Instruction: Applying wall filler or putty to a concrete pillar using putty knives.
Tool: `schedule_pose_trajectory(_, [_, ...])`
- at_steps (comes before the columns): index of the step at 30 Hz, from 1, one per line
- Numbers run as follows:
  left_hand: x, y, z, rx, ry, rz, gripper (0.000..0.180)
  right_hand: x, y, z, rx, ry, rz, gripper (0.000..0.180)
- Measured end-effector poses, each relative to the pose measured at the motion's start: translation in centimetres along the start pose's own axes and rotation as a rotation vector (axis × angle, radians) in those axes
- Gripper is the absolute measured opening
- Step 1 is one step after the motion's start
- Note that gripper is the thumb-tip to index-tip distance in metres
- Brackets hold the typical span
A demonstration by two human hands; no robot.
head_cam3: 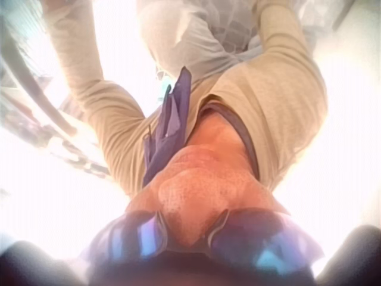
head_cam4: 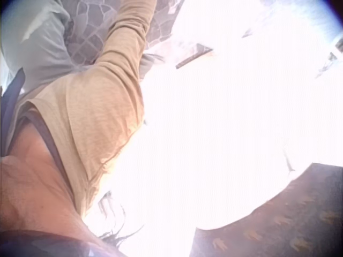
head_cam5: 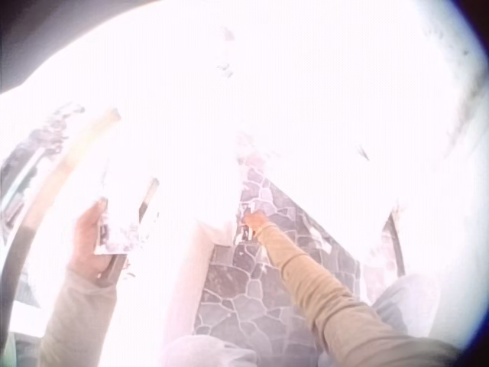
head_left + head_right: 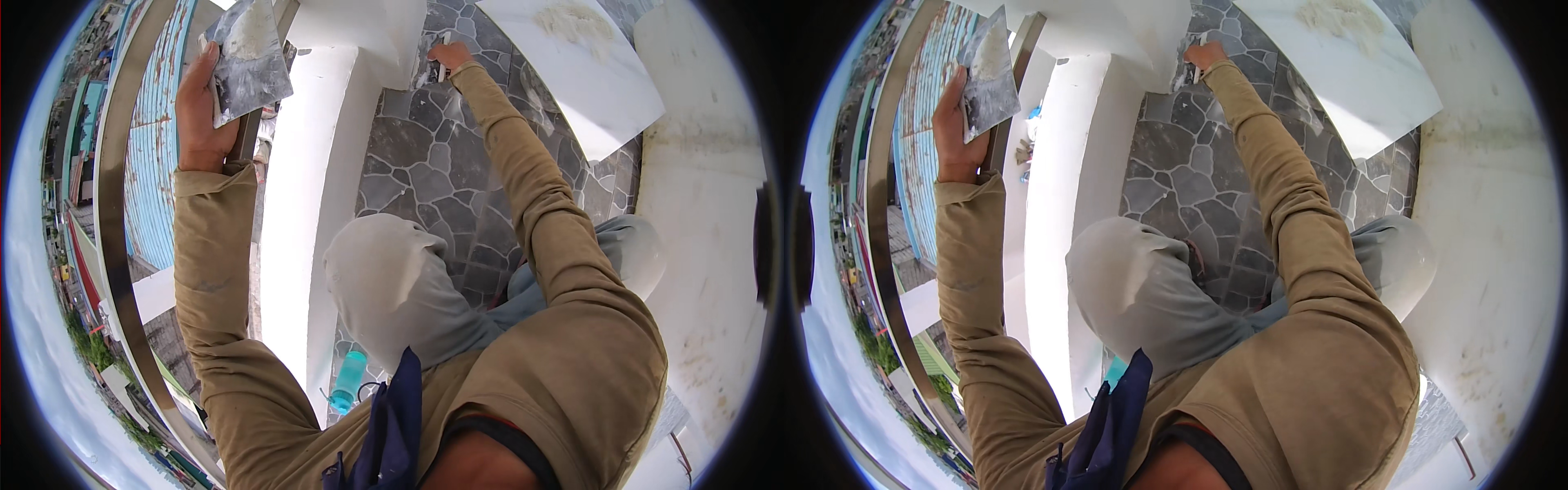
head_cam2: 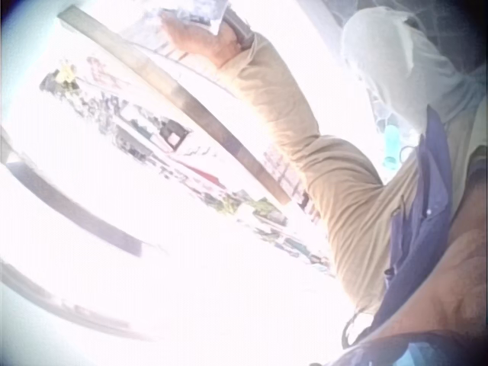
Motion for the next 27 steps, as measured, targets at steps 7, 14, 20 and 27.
schedule_pose_trajectory(7, [0.2,0.4,0.6,-0.019,0.035,0.01,0.031,-1.3,0.5,-3.1,0.221,0.056,-0.129,0.025])
schedule_pose_trajectory(14, [-0.2,0.1,1.0,-0.057,-0.011,0.002,0.031,-3.2,10.3,-1.2,0.439,0.002,0.014,0.023])
schedule_pose_trajectory(20, [-0.6,0.1,0.8,-0.071,0.009,-0.014,0.031,-3.2,11.0,1.5,0.283,-0.005,0.023,0.022])
schedule_pose_trajectory(27, [-0.1,0.3,0.2,-0.07,-0.026,0.002,0.03,-4.7,7.7,-0.5,0.335,0.049,-0.13,0.026])
Point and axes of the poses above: each hand's wrist, its own x-axis towards the middle knuckle, its own z-axis out of the back of the hand, y = z × x, the point moved 1 cm from there along x, towards the middle knuckle, and after that the axes turned 13 degrees about z, right-handed, at the moved point
